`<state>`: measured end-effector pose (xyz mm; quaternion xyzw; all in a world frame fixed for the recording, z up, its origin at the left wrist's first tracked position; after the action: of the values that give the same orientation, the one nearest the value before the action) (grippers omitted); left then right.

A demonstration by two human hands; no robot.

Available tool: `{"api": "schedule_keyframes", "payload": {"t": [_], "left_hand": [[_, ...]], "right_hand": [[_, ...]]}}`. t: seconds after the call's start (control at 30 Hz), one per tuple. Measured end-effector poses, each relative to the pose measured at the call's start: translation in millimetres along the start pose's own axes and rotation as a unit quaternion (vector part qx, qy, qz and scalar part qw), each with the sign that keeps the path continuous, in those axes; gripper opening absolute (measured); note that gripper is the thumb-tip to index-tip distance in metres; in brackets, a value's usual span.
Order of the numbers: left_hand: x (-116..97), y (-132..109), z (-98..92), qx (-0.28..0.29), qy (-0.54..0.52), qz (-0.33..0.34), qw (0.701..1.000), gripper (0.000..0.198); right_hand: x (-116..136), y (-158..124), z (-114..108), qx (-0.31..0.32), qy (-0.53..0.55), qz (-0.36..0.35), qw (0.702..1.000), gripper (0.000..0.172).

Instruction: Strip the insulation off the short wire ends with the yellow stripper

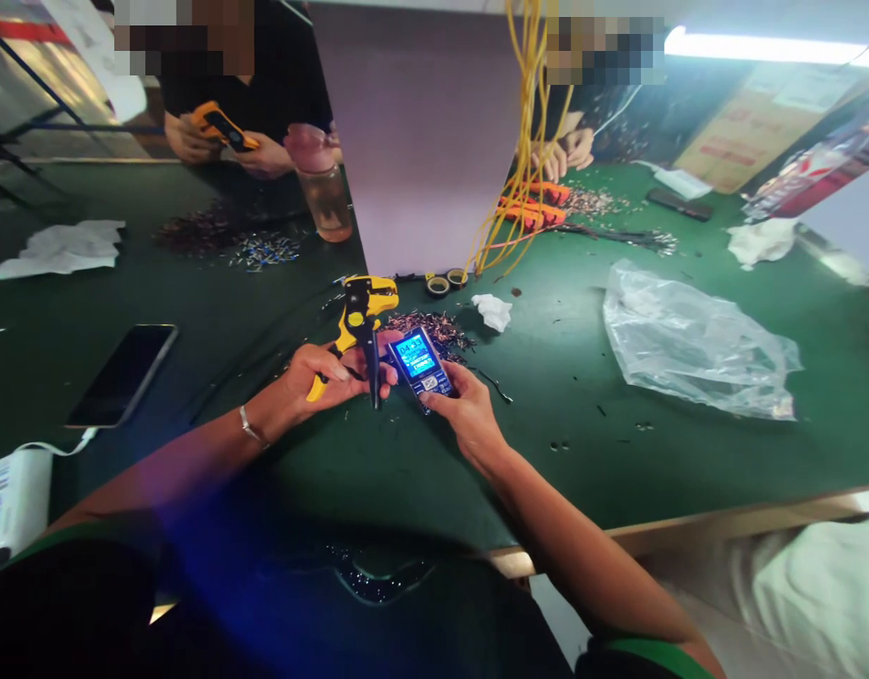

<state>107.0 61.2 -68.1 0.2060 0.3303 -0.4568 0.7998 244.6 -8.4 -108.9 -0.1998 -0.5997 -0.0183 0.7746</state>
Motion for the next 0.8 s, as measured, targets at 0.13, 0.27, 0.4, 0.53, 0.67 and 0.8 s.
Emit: {"api": "schedule_keyframes", "payload": {"t": [0.13,0.27,0.4,0.53,0.67,0.8], "left_hand": [[1.6,-0.6,-0.4,0.002,0.001,0.0,1.0,0.084],[-0.9,-0.2,1.8,0.003,-0.006,0.01,1.0,0.087],[-0.2,0.0,5.1,0.018,-0.004,-0.001,1.0,0.085],[0.8,0.1,1.9,0.009,0.0,-0.006,1.0,0.083],[1.2,0.2,0.8,0.002,-0.002,-0.009,1.0,0.082],[0.4,0.0,1.1,-0.006,0.001,-0.007,1.0,0.081]], "right_hand": [[-0.7,0.4,-1.6,-0.005,0.0,-0.003,1.0,0.04],[-1.0,0.9,-1.7,-0.006,0.0,-0.003,1.0,0.038],[0.4,0.5,-1.7,-0.009,-0.007,-0.002,1.0,0.037],[1.4,0.0,-3.7,-0.02,-0.004,-0.002,1.0,0.039],[0.6,0.4,-4.2,-0.019,-0.004,0.0,1.0,0.039],[1.2,0.3,-5.1,-0.021,-0.013,-0.003,1.0,0.041]]}}
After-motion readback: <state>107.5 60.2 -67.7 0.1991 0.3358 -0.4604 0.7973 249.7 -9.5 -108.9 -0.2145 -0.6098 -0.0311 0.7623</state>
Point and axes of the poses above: each hand's wrist, its own y-axis towards the middle knuckle, its own z-axis out of the palm, x = y × z, the point moved 10 cm from there along y, towards the middle knuckle, and after that the axes turned 7 degrees about z, right-handed, at the moved point
